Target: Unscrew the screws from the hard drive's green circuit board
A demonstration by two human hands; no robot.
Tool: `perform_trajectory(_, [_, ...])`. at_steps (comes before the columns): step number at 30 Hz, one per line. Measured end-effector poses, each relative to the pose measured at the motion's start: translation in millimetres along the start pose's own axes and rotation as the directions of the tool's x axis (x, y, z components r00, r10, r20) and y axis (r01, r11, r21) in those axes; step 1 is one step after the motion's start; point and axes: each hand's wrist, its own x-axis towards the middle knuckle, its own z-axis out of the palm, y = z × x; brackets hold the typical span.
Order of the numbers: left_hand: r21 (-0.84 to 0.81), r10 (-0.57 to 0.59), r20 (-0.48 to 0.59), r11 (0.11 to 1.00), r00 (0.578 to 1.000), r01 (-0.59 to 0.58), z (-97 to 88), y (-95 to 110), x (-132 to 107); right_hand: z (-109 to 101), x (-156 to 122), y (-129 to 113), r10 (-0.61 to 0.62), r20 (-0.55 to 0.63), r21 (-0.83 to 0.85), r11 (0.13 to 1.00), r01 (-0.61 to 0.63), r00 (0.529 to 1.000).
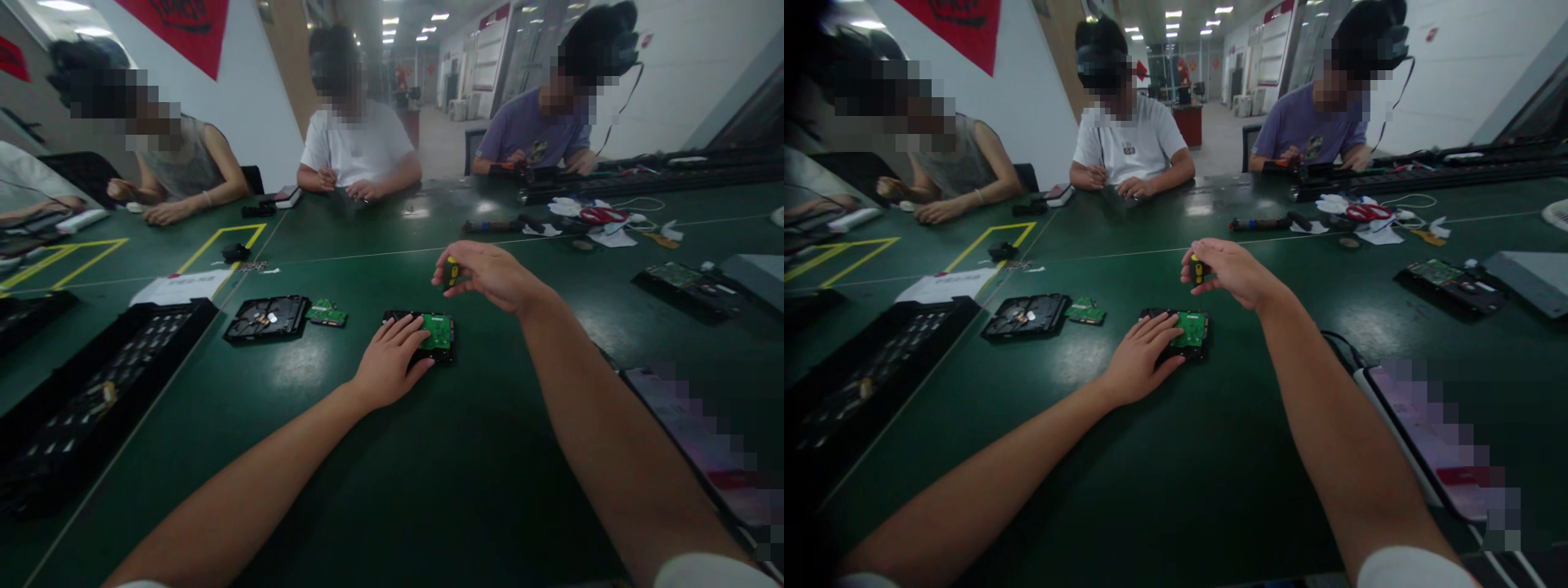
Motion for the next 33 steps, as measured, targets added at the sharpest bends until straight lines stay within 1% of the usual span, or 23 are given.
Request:
perform_trajectory(9, [-0.016,-0.005,-0.002,1.000,1.000,0.005,-1.8,1.7,0.3,1.7,-8.3,-9.0,-0.012,-0.013,-0.075,0.997,0.011,1.000])
perform_trajectory(18, [-0.008,-0.007,0.001,1.000,1.000,0.007,-1.2,1.1,0.3,-0.3,-4.1,-5.8,-0.012,-0.063,-0.006,1.000,0.011,0.998])
perform_trajectory(22, [-0.003,-0.005,0.000,1.000,1.000,0.005,-1.2,1.5,0.3,1.0,-4.3,-7.3,-0.020,-0.050,-0.030,0.999,0.018,0.999])
perform_trajectory(25, [-0.002,-0.006,-0.007,1.000,1.000,0.006,-1.4,1.8,0.3,1.8,-5.5,-7.6,-0.014,-0.065,-0.047,0.999,0.011,0.998])
perform_trajectory(33, [-0.016,-0.008,-0.003,1.000,1.000,0.008,-2.7,2.1,0.0,1.5,-4.6,-5.8,-0.008,-0.071,-0.015,1.000,0.007,0.997])
